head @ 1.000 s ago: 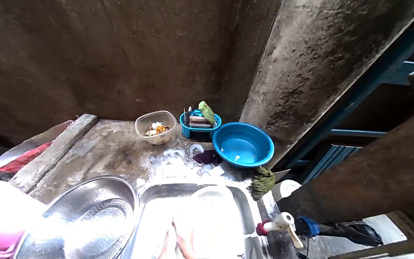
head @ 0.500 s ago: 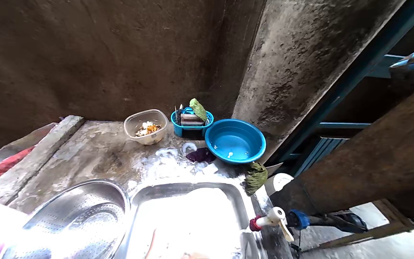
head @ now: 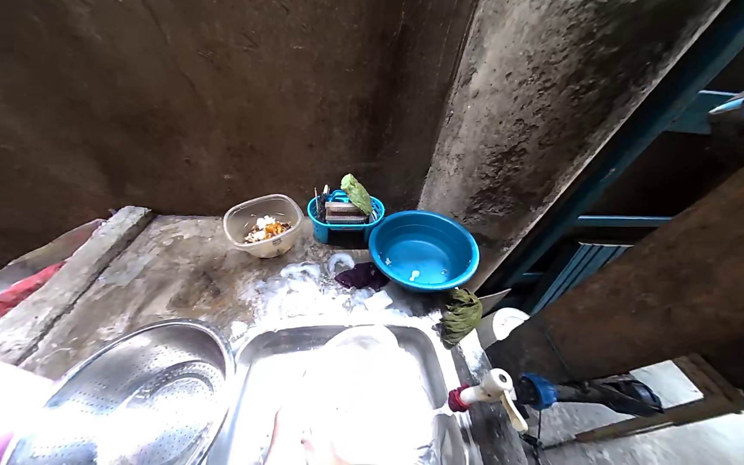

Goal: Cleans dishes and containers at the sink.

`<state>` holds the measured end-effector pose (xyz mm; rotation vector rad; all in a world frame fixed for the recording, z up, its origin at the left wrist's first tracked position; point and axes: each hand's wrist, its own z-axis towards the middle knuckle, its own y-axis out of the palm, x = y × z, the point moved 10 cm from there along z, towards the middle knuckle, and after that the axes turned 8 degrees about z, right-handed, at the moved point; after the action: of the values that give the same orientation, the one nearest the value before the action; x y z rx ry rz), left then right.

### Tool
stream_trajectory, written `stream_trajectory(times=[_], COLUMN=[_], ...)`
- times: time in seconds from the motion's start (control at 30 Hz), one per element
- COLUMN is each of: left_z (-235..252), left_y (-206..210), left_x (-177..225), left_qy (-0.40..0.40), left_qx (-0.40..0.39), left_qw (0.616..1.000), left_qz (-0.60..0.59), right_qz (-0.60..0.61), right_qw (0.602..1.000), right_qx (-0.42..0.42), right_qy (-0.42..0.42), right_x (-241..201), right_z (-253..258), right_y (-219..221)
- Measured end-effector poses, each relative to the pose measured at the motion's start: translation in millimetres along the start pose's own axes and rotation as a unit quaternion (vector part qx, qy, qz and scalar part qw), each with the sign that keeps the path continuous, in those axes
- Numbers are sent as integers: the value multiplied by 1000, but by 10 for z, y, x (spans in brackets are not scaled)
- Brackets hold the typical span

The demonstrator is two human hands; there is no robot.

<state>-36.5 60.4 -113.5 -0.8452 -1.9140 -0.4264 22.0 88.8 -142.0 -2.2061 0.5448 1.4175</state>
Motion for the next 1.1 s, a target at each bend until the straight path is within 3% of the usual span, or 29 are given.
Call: stream_trajectory(times=[0.07,0.13,0.2,0.3,0.37,0.43,0.5,0.57,0.6,0.67,0.77,0.83,0.9,0.97,1.03,1.1], left_z=[-5,31,-12,-92,-160,-139,-90,-57,-49,-30,-20,-6,108,299,397,229], left_y=[-41,-27,-31,5,47,47,35,3,-9,-4,7,-59,-195,-349,-425,-309], left_x=[78,123,179,441,564,543,486,444,436,389,380,447,394,286,247,260], left_qy=[0,-8,-21,44,102,105,105,107,107,101,93,93,97,113,142,181], left_qx=[-20,-38,-58,-73,-43,-22,-6,6,4,-12,-38,-55,-70,-61,-40,-47], left_qw=[998,993,986,981,982,983,985,983,982,979,975,970,960,934,885,849], left_qz=[63,112,156,172,154,149,137,148,158,178,198,217,253,334,442,495], right_qz=[-89,-239,-372,-436,-349,-312,-294,-212,-146,22,153,98,-44,-140,-187,-266], right_qw=[977,911,842,879,937,941,935,962,983,999,975,986,999,986,982,958], right_qx=[-93,-206,-140,-18,32,17,-41,-82,-73,16,162,130,-19,-88,-37,97], right_qy=[-168,-265,-365,-191,-12,131,195,149,83,-21,22,23,26,3,-18,-38], right_x=[-57,-178,-233,26,214,448,497,357,209,-16,-19,-30,-30,11,-242,-764], right_z=[36,261,487,573,293,-132,-532,-681,-639,-409,-103,-146,-329,-380,-238,-7], right_y=[47,-121,-613,-1301,-1410,-1181,-751,-249,-54,69,-33,27,175,56,-531,-1317])
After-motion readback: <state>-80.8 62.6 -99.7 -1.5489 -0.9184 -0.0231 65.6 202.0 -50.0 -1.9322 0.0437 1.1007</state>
